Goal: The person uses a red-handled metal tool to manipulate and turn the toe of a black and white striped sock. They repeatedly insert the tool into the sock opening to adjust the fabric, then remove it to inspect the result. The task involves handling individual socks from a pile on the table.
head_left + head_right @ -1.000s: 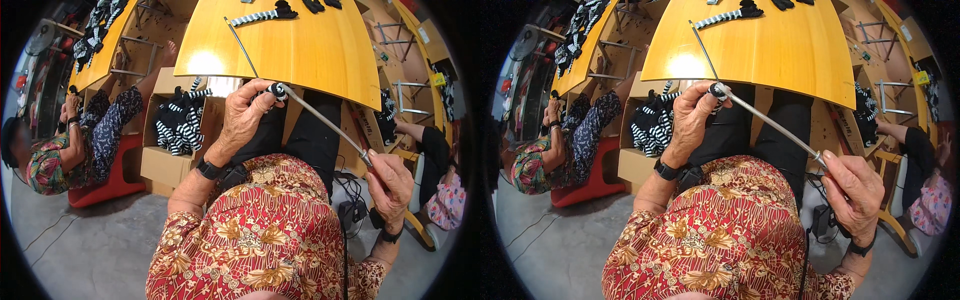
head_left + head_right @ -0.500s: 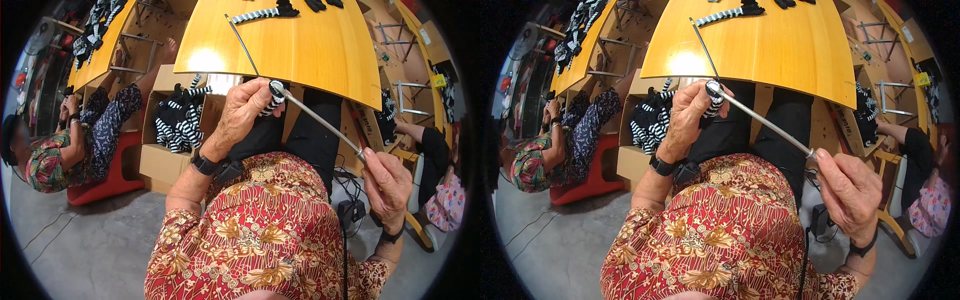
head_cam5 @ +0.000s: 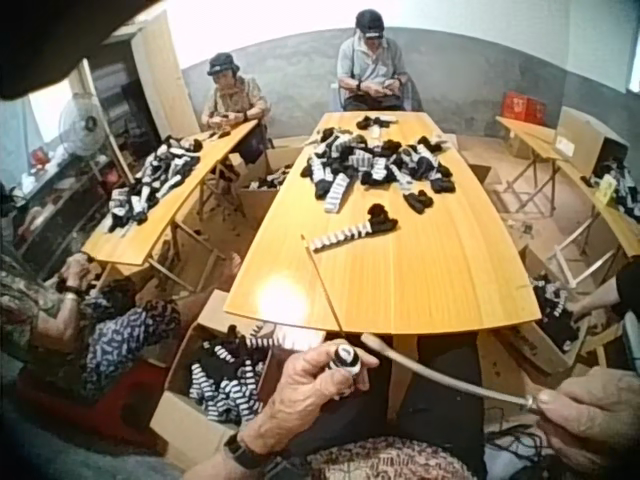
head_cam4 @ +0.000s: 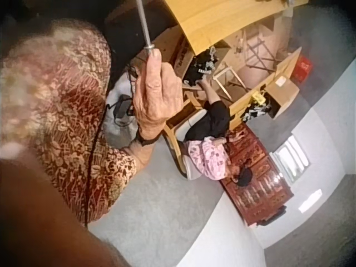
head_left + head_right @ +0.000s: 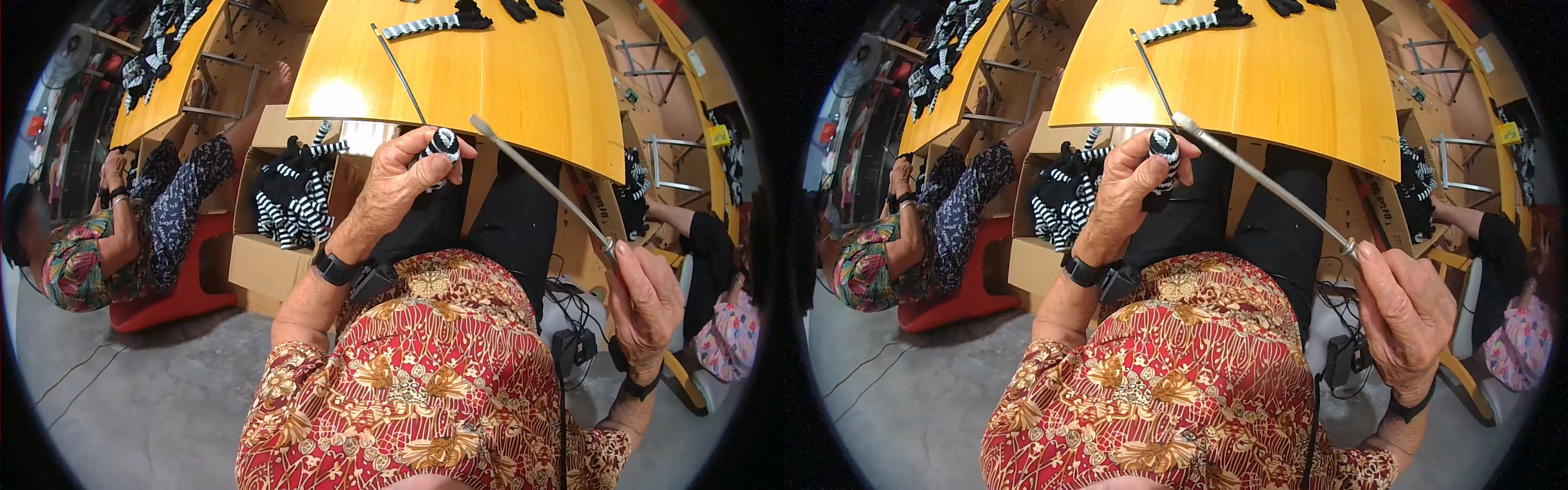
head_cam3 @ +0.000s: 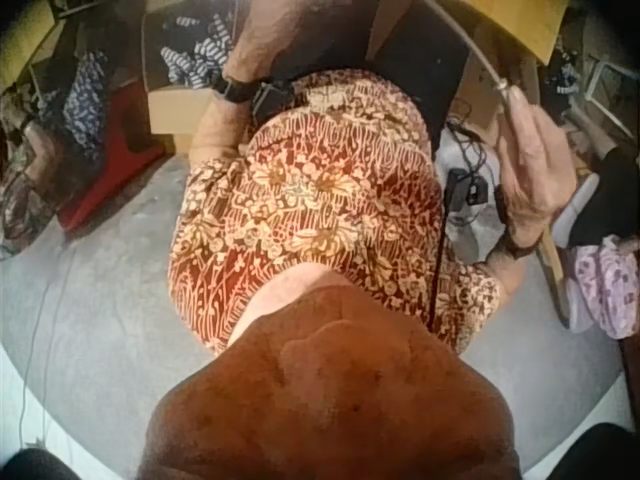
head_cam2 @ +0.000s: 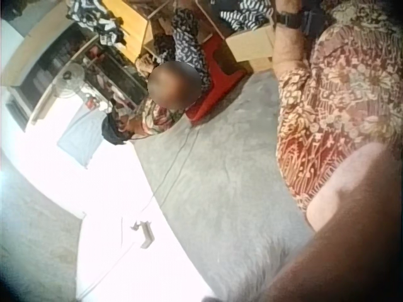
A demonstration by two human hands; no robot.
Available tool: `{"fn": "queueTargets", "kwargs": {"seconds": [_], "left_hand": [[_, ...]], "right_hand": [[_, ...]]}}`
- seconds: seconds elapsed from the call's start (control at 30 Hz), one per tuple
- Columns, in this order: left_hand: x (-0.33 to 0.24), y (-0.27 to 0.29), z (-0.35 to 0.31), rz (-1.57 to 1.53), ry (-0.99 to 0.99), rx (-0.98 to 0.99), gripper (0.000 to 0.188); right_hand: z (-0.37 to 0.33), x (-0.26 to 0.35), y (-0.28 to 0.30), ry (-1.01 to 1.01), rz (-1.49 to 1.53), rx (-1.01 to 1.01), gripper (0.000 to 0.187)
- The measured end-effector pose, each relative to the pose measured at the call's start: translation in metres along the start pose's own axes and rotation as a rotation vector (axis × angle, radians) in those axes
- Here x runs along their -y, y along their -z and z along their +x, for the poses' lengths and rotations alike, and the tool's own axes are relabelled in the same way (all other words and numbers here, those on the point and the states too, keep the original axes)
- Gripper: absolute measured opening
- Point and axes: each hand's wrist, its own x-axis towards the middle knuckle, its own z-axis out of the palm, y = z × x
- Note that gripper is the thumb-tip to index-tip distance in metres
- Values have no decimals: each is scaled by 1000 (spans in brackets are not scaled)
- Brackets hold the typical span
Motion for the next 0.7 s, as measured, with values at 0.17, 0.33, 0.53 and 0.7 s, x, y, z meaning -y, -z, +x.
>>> {"fn": "queueTargets", "kwargs": {"seconds": [0.17,0.33,0.53,0.7], "left_hand": [[-2,3,0,-53,-38,58,30],[-5,5,0,14,-27,51,23],[-11,12,3,151,-25,84,22],[-12,15,3,193,-10,132,24]], "right_hand": [[4,-6,3,-52,-108,36,53],[11,-15,-3,67,-93,48,52],[16,-12,9,93,-132,145,51],[21,-9,12,153,-211,144,49]]}}
